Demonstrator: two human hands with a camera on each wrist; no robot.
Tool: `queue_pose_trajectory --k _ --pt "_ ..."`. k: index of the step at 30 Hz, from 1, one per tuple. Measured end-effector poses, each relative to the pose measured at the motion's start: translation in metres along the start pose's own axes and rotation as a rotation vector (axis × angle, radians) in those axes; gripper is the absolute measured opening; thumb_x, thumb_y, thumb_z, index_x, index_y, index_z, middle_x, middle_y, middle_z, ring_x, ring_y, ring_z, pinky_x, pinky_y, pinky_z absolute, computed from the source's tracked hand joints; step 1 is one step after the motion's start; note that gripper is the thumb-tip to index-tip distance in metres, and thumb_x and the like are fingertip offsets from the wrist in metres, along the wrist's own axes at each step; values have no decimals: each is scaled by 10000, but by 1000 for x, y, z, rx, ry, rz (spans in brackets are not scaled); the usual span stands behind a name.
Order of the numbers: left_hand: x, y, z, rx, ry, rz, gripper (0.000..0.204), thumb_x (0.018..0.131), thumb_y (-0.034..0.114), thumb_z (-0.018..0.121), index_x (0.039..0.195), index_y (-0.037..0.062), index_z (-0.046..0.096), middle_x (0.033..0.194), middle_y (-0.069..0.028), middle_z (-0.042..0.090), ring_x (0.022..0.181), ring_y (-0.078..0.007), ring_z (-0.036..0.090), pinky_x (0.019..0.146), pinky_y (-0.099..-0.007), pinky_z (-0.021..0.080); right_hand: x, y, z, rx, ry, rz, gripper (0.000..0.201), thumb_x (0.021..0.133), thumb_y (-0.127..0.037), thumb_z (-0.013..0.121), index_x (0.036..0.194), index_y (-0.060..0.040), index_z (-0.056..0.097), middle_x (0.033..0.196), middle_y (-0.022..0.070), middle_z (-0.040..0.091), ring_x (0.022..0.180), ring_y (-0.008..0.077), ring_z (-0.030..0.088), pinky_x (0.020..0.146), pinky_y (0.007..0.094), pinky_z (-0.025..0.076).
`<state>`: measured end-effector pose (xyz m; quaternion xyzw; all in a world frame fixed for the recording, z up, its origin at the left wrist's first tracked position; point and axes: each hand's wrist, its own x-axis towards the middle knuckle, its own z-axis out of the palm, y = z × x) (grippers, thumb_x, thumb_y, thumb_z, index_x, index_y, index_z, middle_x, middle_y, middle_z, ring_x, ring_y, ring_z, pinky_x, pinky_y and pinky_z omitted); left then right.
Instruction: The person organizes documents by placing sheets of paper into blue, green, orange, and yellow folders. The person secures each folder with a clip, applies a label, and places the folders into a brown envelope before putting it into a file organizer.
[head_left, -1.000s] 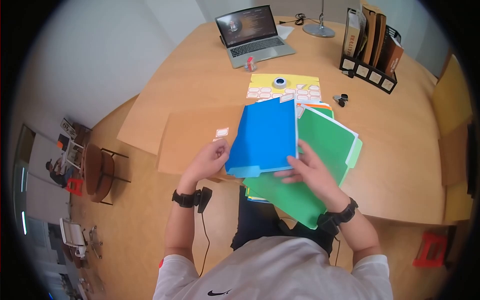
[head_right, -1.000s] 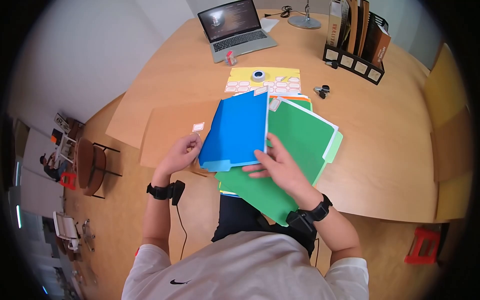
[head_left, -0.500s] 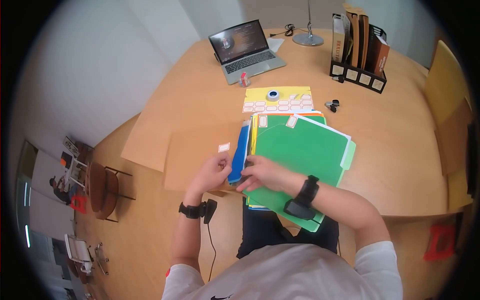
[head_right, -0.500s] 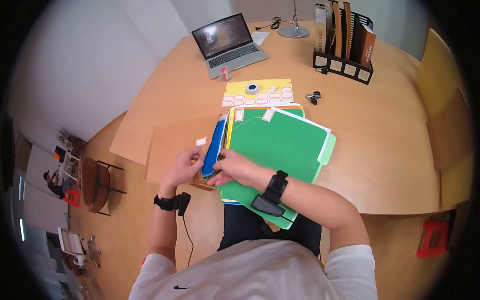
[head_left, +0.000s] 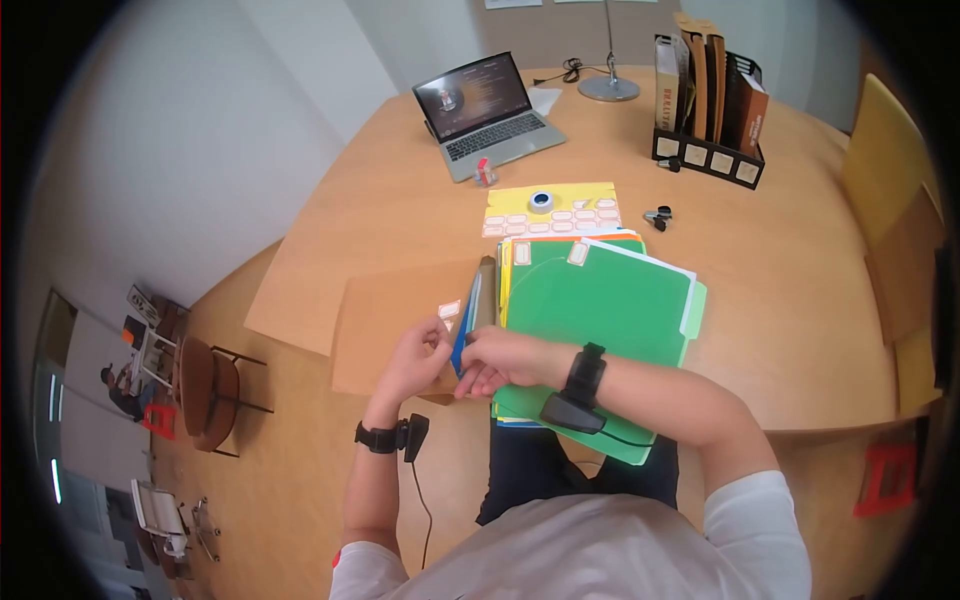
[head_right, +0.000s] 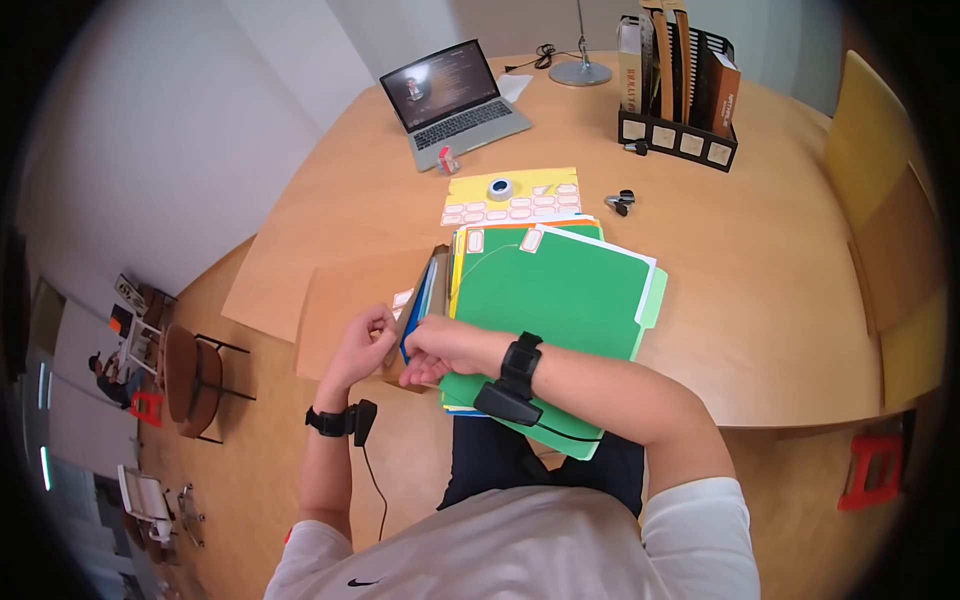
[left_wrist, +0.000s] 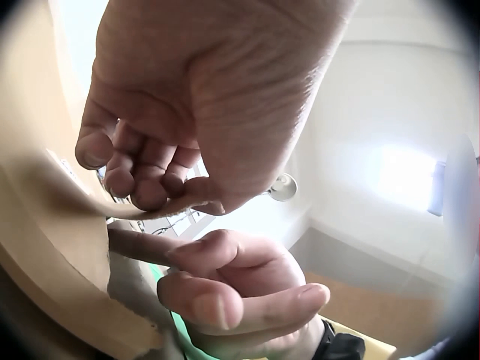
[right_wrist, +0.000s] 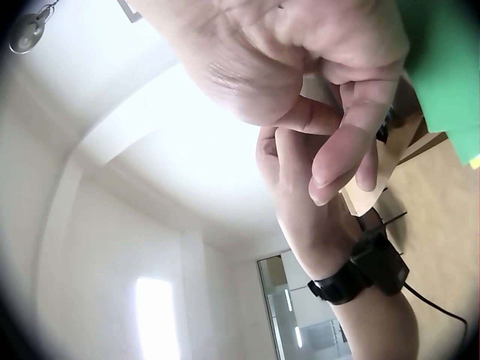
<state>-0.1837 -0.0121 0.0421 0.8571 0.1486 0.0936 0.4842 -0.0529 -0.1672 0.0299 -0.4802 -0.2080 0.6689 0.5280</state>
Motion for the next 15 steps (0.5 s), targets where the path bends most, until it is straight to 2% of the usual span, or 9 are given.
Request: queue_pose_trajectory --k 2,5,7,9,10,11,13,15 --pt "-6 10 -3 64 39 -55 111 877 49 593 806 -8 528 662 -35 543 664 -104 548 625 -279 458 -18 -8 -2 -46 29 -28 396 927 -59 523 1292 69 439 944 246 728 657 220 720 556 284 599" --pt "-13 1 -3 288 127 -9 106 867 57 597 803 9 528 694 -21 538 651 -108 523 592 -273 437 -74 -24 -22 -352 173 -260 448 928 -81 519 1358 40 481 923 182 740 671 194 715 574 285 587" --pt "-19 -5 -3 346 157 14 120 858 57 603 782 7 524 687 -47 532 642 -143 527 602 -296 443 -102 -24 -61 -652 513 -474 430 944 -144 542 1354 -12 550 955 149 735 762 250 721 688 344 589" --pt "-23 -5 2 398 143 -7 111 856 63 606 796 12 527 687 -72 535 638 -179 541 611 -318 453 -135 -23 -101 -1003 896 -590 420 958 -225 581 1335 -39 595 1059 156 713 914 315 702 830 401 565" --pt "-26 2 4 422 116 -36 98 858 69 606 821 17 532 691 -83 543 637 -196 553 615 -328 460 -152 -23 -122 -1164 1084 -608 429 962 -269 605 1327 -43 605 1130 169 696 1005 348 683 907 426 544" --pt "-29 6 7 448 88 -66 87 861 74 605 845 22 537 694 -95 550 637 -214 565 619 -338 466 -166 -18 -141 -1251 1192 -591 474 960 -313 631 1340 -32 596 1207 186 671 1100 372 651 978 442 514" --pt "-29 12 16 614 69 -2 107 880 106 604 905 28 534 717 -122 580 659 -273 600 621 -379 482 -184 -3 -172 -1342 1189 -479 534 949 -359 655 1349 -11 592 1290 203 632 1188 368 612 1021 445 491" --pt "-26 15 25 738 81 71 135 898 136 600 956 35 530 743 -141 610 692 -332 624 626 -424 494 -192 6 -183 -1357 1182 -309 556 941 -360 667 1350 9 590 1267 206 643 1174 372 619 1026 440 491"
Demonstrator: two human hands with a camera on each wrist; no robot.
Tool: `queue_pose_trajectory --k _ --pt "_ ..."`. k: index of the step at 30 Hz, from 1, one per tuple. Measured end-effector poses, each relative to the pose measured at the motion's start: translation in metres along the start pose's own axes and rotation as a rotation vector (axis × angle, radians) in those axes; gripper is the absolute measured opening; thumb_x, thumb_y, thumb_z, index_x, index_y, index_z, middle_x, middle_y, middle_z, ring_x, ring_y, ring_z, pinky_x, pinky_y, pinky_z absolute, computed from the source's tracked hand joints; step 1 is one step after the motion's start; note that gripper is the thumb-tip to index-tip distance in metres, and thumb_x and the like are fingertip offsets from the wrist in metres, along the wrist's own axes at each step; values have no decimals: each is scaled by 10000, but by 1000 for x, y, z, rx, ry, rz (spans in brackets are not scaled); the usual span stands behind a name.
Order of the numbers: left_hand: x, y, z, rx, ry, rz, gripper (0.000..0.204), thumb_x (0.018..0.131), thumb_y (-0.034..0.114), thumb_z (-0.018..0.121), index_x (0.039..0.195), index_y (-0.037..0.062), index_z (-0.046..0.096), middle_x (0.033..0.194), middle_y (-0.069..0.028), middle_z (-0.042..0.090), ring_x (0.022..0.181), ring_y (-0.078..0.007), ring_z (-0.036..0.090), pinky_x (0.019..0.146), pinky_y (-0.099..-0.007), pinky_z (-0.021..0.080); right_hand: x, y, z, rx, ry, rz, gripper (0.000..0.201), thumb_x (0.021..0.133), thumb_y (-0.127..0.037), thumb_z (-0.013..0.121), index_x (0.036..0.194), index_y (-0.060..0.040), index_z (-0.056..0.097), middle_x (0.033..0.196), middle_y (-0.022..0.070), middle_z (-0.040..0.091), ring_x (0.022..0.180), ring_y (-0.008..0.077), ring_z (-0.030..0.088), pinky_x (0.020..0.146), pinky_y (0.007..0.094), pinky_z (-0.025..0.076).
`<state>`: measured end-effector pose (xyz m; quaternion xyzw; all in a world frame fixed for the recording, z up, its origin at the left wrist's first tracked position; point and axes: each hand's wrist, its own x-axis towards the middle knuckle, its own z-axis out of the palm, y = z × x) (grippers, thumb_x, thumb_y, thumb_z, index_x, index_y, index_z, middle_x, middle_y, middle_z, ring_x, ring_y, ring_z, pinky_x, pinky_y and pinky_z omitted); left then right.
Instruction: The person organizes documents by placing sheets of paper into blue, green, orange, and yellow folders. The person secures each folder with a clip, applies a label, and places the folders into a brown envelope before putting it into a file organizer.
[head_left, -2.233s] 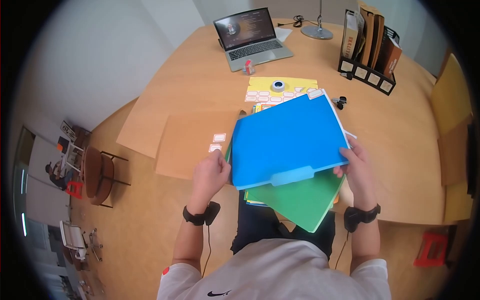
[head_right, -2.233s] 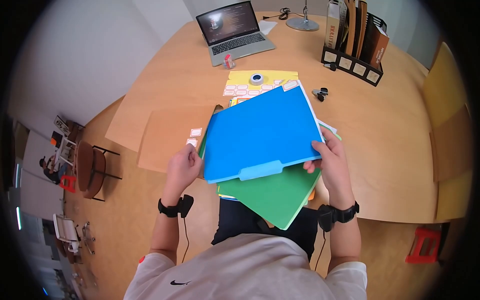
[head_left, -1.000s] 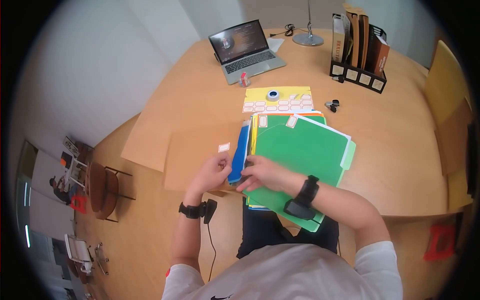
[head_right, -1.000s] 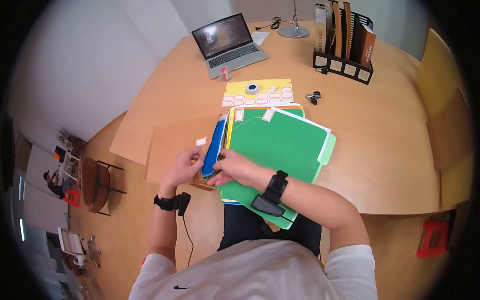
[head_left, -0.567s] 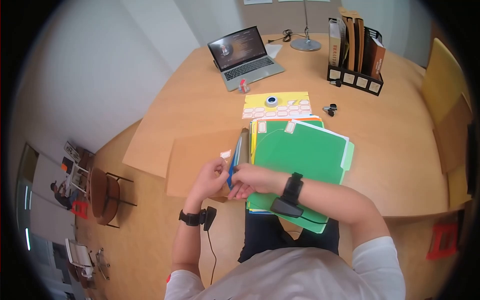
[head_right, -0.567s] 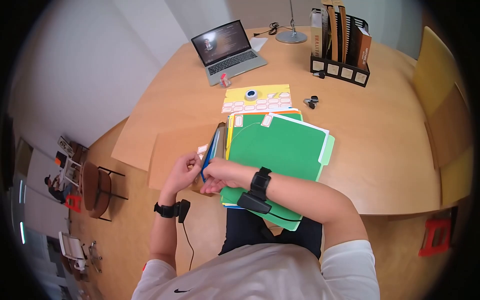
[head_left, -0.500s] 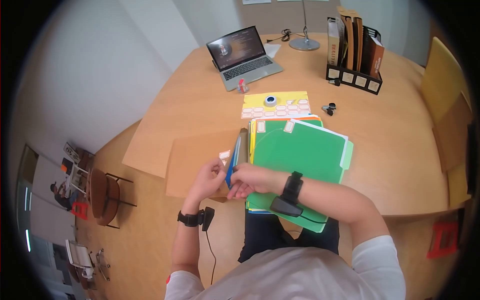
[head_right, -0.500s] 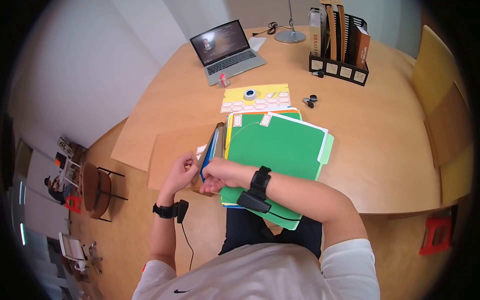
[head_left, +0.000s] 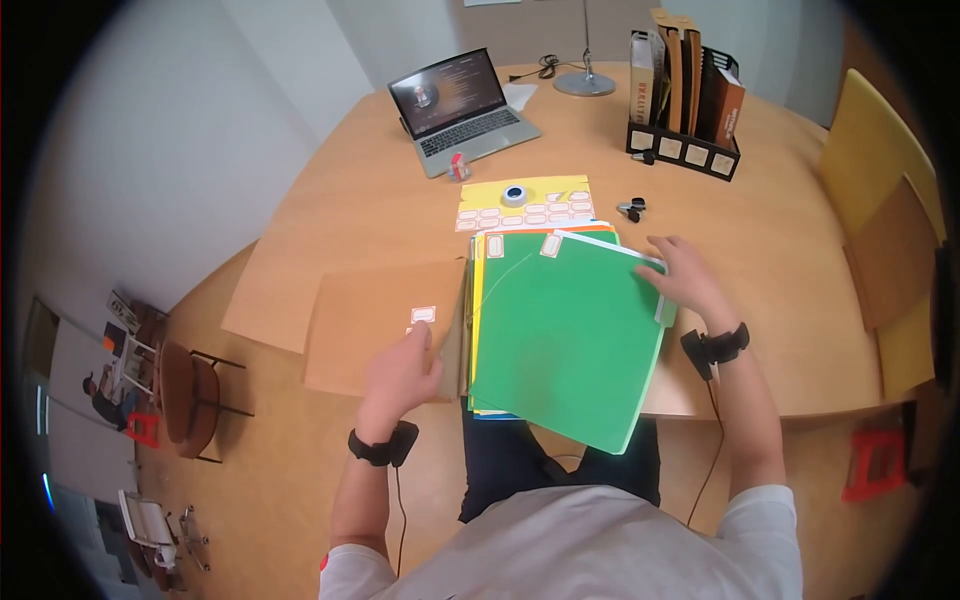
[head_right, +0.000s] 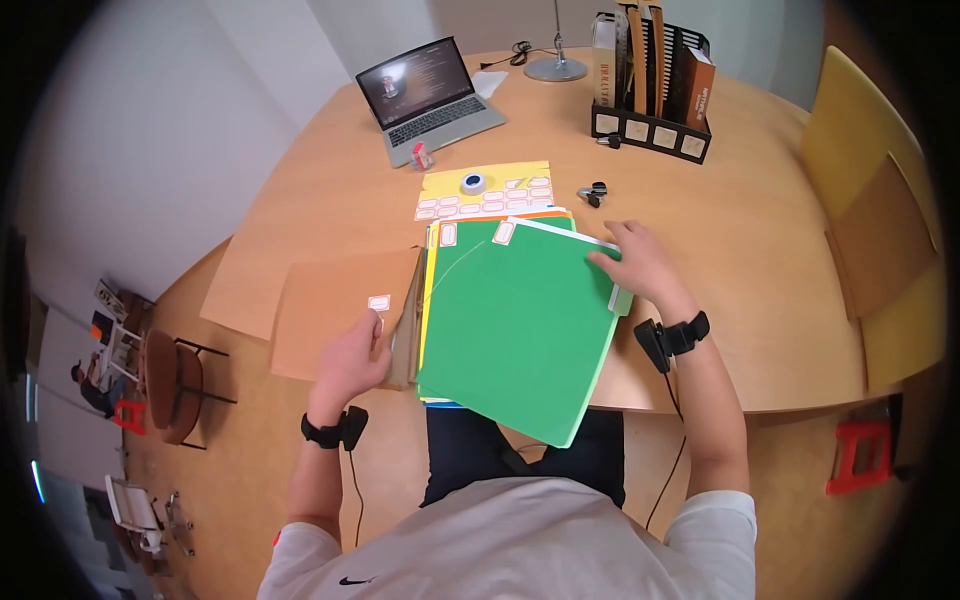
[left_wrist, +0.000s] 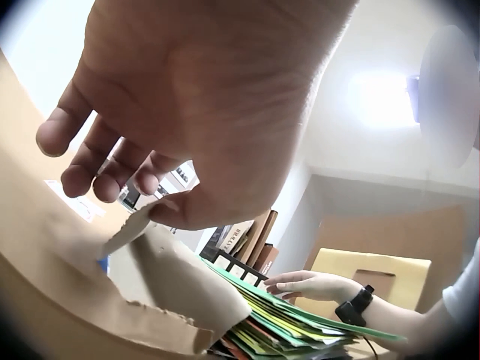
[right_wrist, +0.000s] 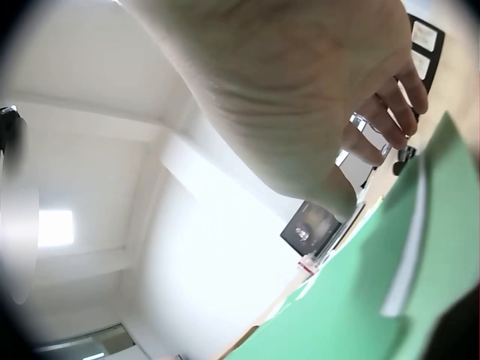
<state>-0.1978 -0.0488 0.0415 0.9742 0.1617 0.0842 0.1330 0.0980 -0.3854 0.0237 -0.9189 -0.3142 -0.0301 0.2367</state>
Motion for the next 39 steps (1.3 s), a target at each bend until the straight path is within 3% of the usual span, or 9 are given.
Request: queue_pose_trajectory --k 5,13,16,19,22,25,26,32,39 --pt "13 2 17 132 83 50 159 929 185 586 972 36 548 789 -167 656 762 -414 646 649 -502 506 -8 6 5 149 -33 112 469 926 -300 702 1274 6 622 1172 202 675 1123 353 639 986 419 505" --pt "16 -4 15 140 78 -82 158 912 184 581 954 33 595 758 -187 660 732 -399 658 641 -491 527 -6 25 0 597 -4 173 253 935 -194 703 1082 -3 626 1038 142 700 990 235 666 861 351 515" --pt "11 -12 11 115 128 -109 145 912 191 579 928 48 595 740 -183 647 731 -401 651 633 -482 518 -18 38 -14 997 -140 182 248 964 -181 682 1144 -23 619 1043 102 695 981 172 656 841 313 512" --pt "4 -17 7 68 162 -120 139 909 195 581 898 57 587 712 -180 627 718 -406 638 624 -482 510 -47 41 -24 1248 -19 211 285 995 -179 649 1231 -29 592 1045 73 696 1021 148 650 868 301 514" --pt "-1 -15 -1 46 145 -143 134 908 183 585 890 50 579 706 -184 606 707 -402 629 612 -469 495 -70 11 -29 1499 92 347 365 1003 -186 632 1315 -14 549 991 74 711 896 156 707 742 277 574" --pt "0 -12 -5 61 148 -145 131 910 169 582 878 43 570 701 -187 596 697 -400 624 603 -465 486 -96 -4 -29 1470 -248 307 415 1005 -184 619 1365 -6 511 933 81 726 678 154 724 525 227 573" --pt "1 -11 -5 69 154 -139 131 911 166 579 872 42 567 697 -187 595 694 -401 622 600 -466 484 -99 -18 -23 1481 -215 344 446 997 -171 618 1390 -1 492 906 98 734 517 151 683 374 201 498" --pt "1 -1 -12 130 230 -101 123 915 155 574 867 41 580 668 -185 586 659 -401 615 578 -480 468 -100 -53 -4 1486 -299 347 404 983 -109 595 1364 6 521 901 103 737 579 143 704 422 212 521" --pt "3 -3 -5 112 112 -27 146 925 170 574 876 34 556 694 -172 615 659 -388 621 576 -474 476 -93 -76 12 1469 -399 348 430 1011 -105 556 1423 -17 470 1032 119 736 668 199 738 502 235 571"
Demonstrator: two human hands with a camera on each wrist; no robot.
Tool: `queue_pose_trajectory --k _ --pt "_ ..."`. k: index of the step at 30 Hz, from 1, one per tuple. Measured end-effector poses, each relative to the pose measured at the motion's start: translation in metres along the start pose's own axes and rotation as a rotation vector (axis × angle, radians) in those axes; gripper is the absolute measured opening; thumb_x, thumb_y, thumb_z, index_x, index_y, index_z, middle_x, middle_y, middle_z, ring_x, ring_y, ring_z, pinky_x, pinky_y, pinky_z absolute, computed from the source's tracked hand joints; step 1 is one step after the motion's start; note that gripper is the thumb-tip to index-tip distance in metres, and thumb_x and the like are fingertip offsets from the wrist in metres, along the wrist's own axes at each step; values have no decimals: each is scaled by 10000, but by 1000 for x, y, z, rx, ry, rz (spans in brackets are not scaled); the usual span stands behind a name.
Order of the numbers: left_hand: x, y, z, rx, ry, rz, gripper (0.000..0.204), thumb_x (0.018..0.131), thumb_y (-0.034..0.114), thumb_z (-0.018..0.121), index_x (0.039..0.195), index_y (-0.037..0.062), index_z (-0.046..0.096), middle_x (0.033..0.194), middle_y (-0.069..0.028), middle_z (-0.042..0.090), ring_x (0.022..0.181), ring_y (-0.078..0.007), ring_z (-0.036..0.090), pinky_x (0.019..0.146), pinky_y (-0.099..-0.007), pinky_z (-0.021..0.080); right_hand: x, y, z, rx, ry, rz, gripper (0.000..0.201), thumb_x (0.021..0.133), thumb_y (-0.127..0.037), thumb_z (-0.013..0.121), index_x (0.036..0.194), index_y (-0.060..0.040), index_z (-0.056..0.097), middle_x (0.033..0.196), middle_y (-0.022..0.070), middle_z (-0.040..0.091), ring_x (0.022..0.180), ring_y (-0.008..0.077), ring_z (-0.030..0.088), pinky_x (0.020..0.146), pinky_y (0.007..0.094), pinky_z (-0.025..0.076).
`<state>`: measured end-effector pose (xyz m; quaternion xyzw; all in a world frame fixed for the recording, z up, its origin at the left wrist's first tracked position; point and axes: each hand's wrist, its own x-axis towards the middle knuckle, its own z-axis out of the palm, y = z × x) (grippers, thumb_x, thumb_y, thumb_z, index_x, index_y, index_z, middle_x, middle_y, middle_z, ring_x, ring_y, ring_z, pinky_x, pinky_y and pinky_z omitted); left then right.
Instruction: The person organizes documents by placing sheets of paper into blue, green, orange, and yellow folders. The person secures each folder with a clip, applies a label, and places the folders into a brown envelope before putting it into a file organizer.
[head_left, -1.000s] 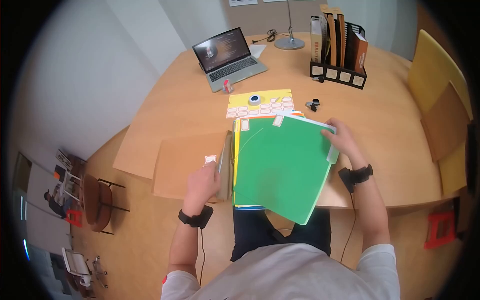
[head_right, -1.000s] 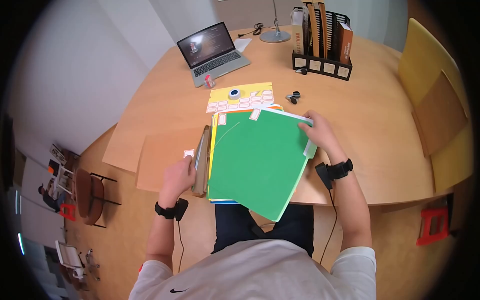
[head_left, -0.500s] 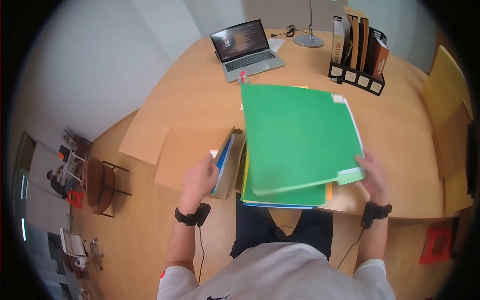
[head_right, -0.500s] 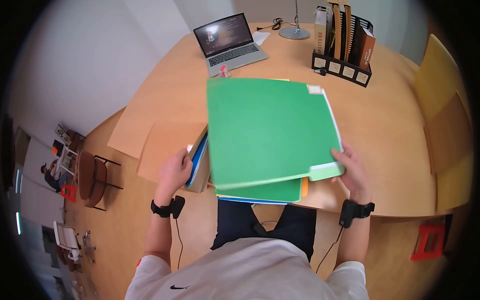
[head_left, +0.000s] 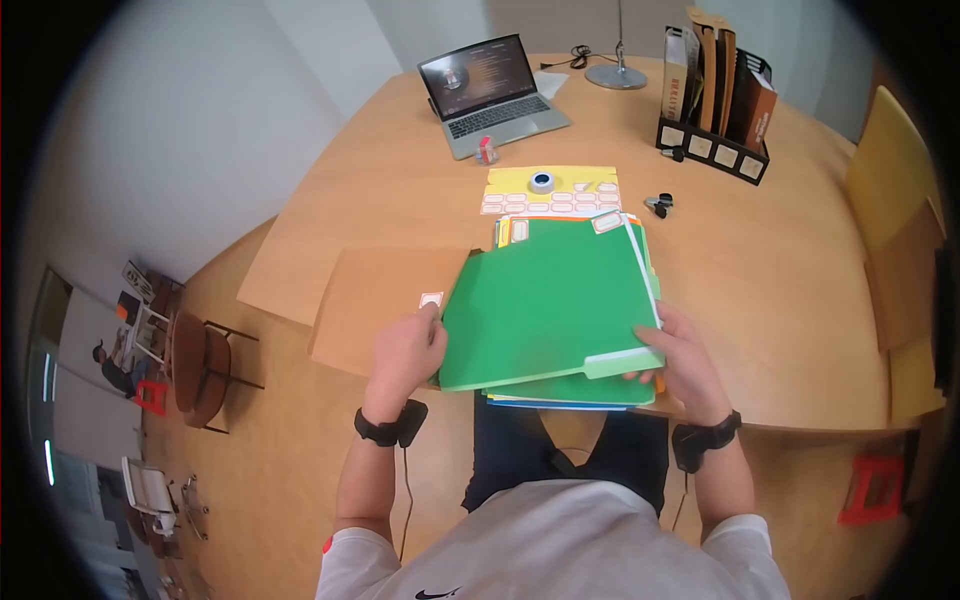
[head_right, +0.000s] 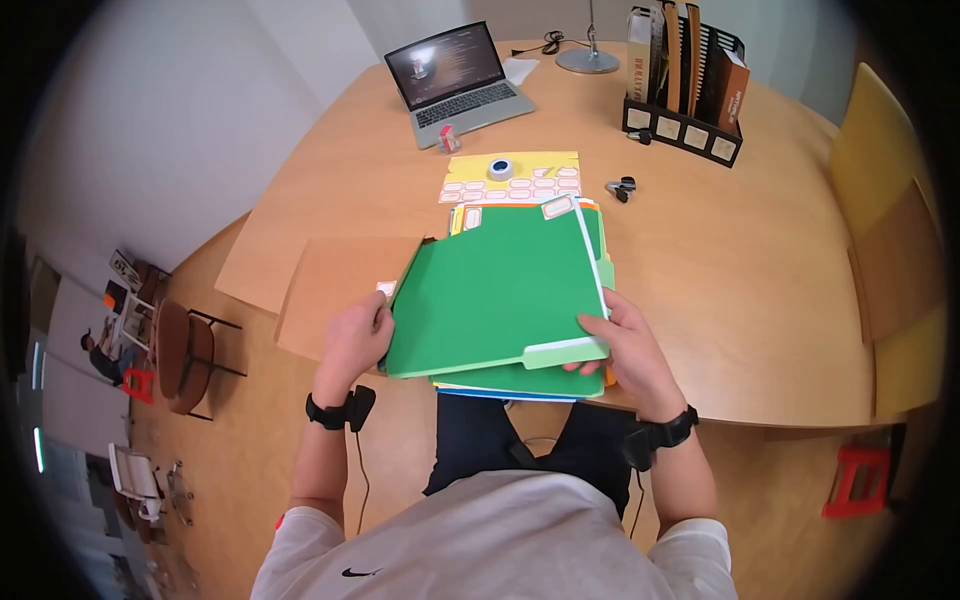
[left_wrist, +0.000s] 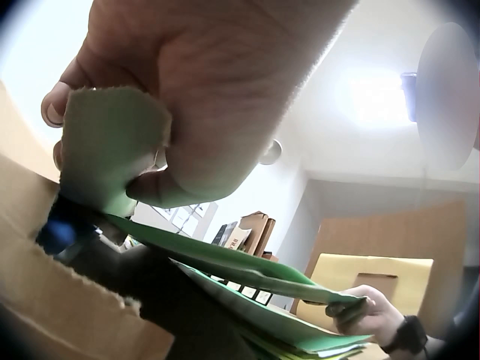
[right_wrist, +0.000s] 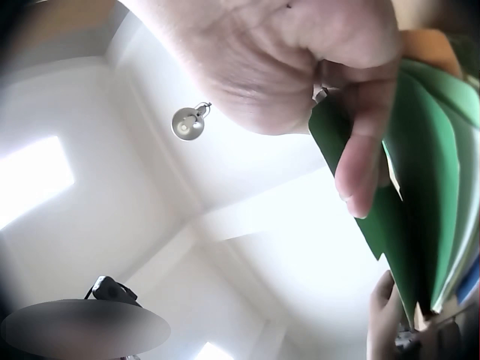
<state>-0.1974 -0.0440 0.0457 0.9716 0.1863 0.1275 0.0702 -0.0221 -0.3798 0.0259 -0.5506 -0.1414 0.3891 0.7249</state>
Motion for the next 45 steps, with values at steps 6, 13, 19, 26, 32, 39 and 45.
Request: queue_pose_trajectory --k 6,13,19,26,32,39,45 --pt "5 -5 -5 -193 -161 -85 191 968 204 529 900 25 532 727 -182 601 694 -389 606 611 -466 463 4 6 37 -26 19 1 437 1048 -136 531 1461 -47 419 1087 120 725 732 220 752 555 251 606" --pt "13 -8 -10 -350 -248 -93 204 975 205 508 894 18 517 701 -168 574 659 -357 583 602 -443 446 3 24 63 -96 -35 -14 509 1069 -190 509 1536 -90 335 1178 123 688 781 229 751 580 262 615" --pt "17 -3 -11 -380 -261 -87 211 972 210 511 890 18 535 664 -141 575 591 -303 582 575 -418 445 5 20 84 -143 -302 95 483 1095 -235 461 1528 -75 321 1161 143 654 788 197 737 574 265 609" --pt "19 -5 -10 -374 -238 -62 202 965 207 536 897 17 550 679 -145 582 639 -315 598 605 -417 456 45 8 111 -267 -406 98 448 1050 -146 510 1453 4 387 1016 132 671 675 175 712 548 258 559" --pt "17 -13 -1 -377 -233 -75 192 966 198 545 906 16 552 717 -167 592 669 -320 605 623 -423 458 83 18 156 -258 -407 178 418 1017 -95 499 1384 77 393 1009 160 668 687 186 730 564 260 569" --pt "14 -38 5 -472 -144 -69 197 968 199 548 891 18 541 696 -148 571 646 -276 588 609 -394 450 86 19 157 -349 -345 114 437 1006 -55 463 1398 95 343 965 181 675 668 196 734 533 266 564" --pt "19 -29 -1 -428 -211 -42 207 970 202 547 882 16 532 684 -151 553 625 -291 565 605 -401 441 83 38 162 -394 -283 -15 326 995 -20 423 1299 76 360 880 175 659 604 211 714 503 304 575"
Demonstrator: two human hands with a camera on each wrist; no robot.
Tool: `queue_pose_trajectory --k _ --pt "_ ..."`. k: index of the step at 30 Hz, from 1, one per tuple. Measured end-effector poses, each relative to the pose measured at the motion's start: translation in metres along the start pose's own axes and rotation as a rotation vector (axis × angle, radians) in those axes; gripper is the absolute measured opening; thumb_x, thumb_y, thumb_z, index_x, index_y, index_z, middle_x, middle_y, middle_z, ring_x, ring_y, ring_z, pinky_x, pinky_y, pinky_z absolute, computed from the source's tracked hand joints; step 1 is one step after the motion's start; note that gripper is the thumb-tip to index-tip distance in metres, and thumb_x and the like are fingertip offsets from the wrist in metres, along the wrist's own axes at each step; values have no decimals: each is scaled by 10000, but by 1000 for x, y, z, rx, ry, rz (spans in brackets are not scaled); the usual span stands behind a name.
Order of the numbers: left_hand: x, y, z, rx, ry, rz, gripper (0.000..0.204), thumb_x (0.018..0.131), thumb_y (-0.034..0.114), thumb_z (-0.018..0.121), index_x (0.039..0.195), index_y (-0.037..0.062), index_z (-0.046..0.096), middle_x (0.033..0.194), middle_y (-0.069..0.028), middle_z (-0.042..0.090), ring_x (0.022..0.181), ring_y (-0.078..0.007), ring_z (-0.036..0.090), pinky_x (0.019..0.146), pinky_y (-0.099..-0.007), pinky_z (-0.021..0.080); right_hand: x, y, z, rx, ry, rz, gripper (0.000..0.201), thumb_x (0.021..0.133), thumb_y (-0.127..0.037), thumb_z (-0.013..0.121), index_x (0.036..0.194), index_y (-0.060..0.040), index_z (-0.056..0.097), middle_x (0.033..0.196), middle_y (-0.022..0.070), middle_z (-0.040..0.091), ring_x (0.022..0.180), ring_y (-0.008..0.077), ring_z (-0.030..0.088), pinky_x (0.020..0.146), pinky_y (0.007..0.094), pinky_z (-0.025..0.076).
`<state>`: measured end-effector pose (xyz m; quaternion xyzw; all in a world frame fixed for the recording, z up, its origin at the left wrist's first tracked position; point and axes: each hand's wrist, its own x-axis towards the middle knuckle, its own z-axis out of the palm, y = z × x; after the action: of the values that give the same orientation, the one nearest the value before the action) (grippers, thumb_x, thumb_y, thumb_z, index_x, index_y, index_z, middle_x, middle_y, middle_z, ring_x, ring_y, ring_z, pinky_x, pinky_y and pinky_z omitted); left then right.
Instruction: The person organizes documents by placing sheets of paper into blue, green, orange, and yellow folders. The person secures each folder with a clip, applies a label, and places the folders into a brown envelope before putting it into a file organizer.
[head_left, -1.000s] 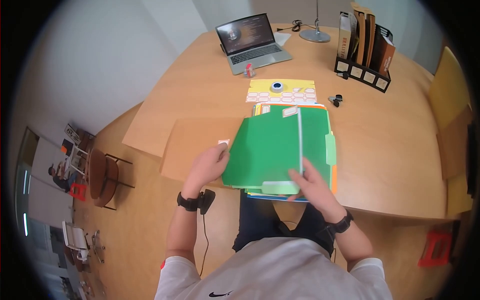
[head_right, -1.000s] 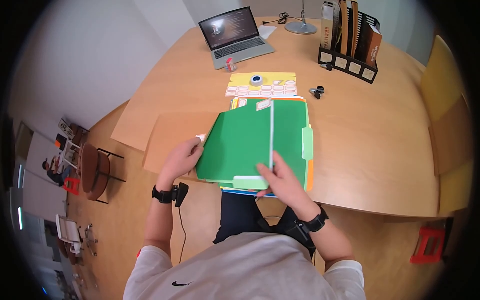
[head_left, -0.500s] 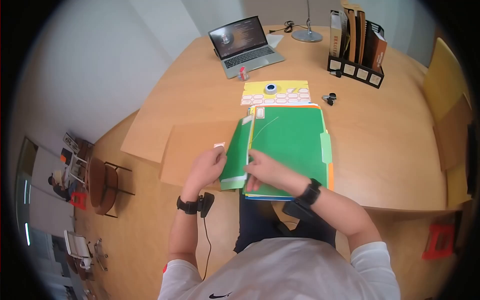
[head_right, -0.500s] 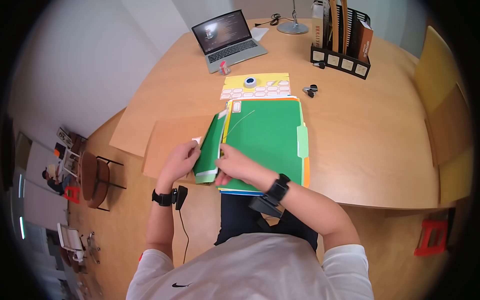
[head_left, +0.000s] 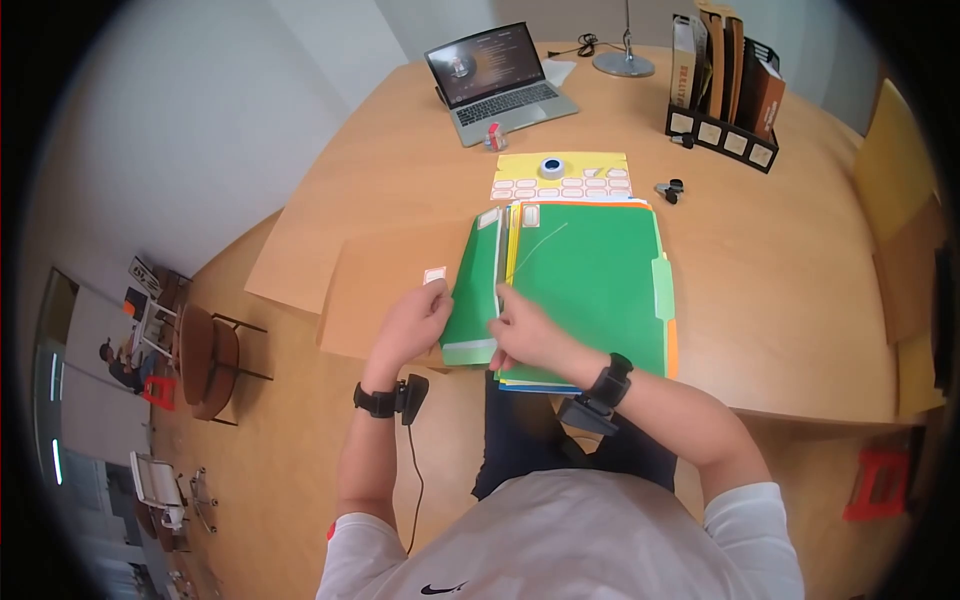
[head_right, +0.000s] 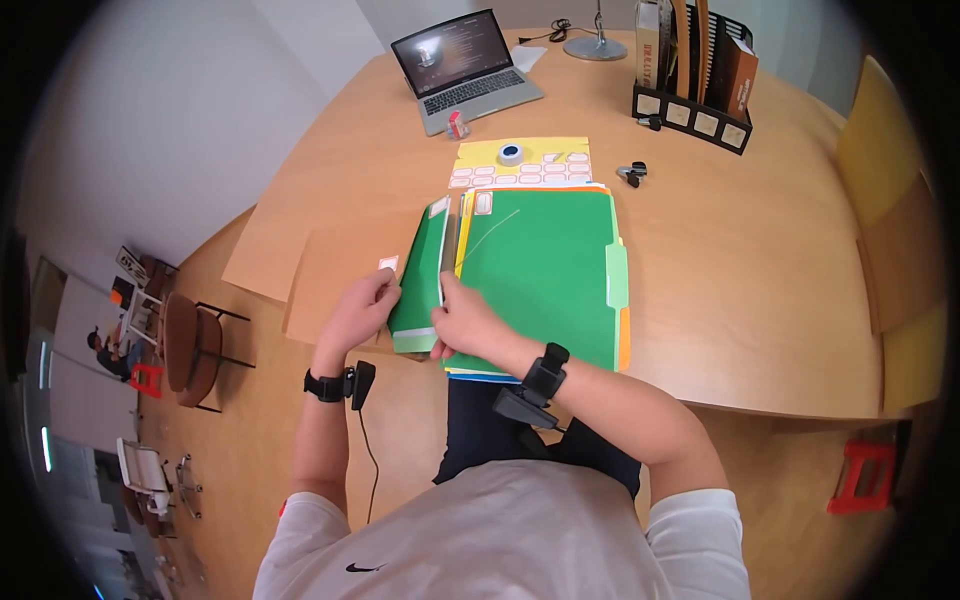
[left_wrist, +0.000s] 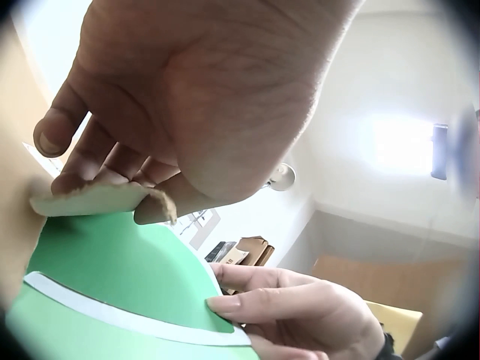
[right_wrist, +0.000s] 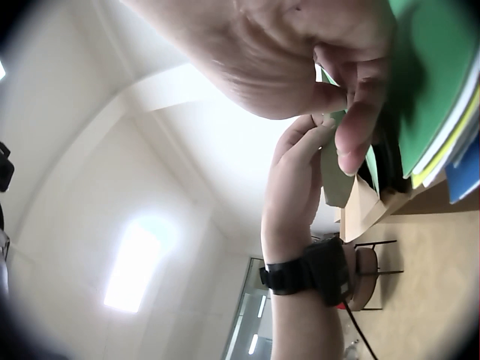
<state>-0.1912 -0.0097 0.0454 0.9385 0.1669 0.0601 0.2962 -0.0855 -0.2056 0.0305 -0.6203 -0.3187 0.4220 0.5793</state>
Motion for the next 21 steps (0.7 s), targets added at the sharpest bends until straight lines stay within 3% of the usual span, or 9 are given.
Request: queue_pose_trajectory --k 2,8,11,14,17,21 --pt "1 -3 3 2 11 13 207 968 204 550 884 16 531 696 -155 559 634 -299 572 608 -403 446 -1 -2 -4 20 22 -12 425 1011 -51 458 1393 75 320 838 133 649 593 188 697 507 286 551" --pt "0 5 6 100 -4 -2 207 975 212 541 898 19 541 753 -187 612 712 -366 624 637 -444 472 2 11 5 -283 59 -121 406 976 -56 554 1334 44 391 815 140 655 605 195 688 555 334 541" --pt "0 1 13 75 2 1 205 989 190 550 901 6 534 703 -178 544 647 -326 552 613 -423 434 14 33 8 -314 162 -245 414 943 -54 615 1298 31 420 807 152 667 641 229 694 587 372 529" --pt "-1 -2 17 97 41 51 186 994 190 545 935 14 532 712 -182 557 661 -331 580 614 -437 444 10 32 4 -346 231 -326 424 917 -53 654 1273 17 435 793 177 669 682 311 690 605 423 512" --pt "0 -8 18 145 40 134 173 1000 189 541 947 25 527 724 -187 566 680 -343 598 621 -449 453 4 28 7 -562 285 -381 417 901 -62 671 1249 3 452 786 203 660 720 386 673 619 469 495" --pt "2 2 7 89 -74 30 160 1003 184 542 939 38 521 709 -164 551 684 -323 604 624 -440 458 3 32 12 -564 331 -397 401 891 -76 683 1221 -1 468 773 208 646 741 420 657 628 492 485"
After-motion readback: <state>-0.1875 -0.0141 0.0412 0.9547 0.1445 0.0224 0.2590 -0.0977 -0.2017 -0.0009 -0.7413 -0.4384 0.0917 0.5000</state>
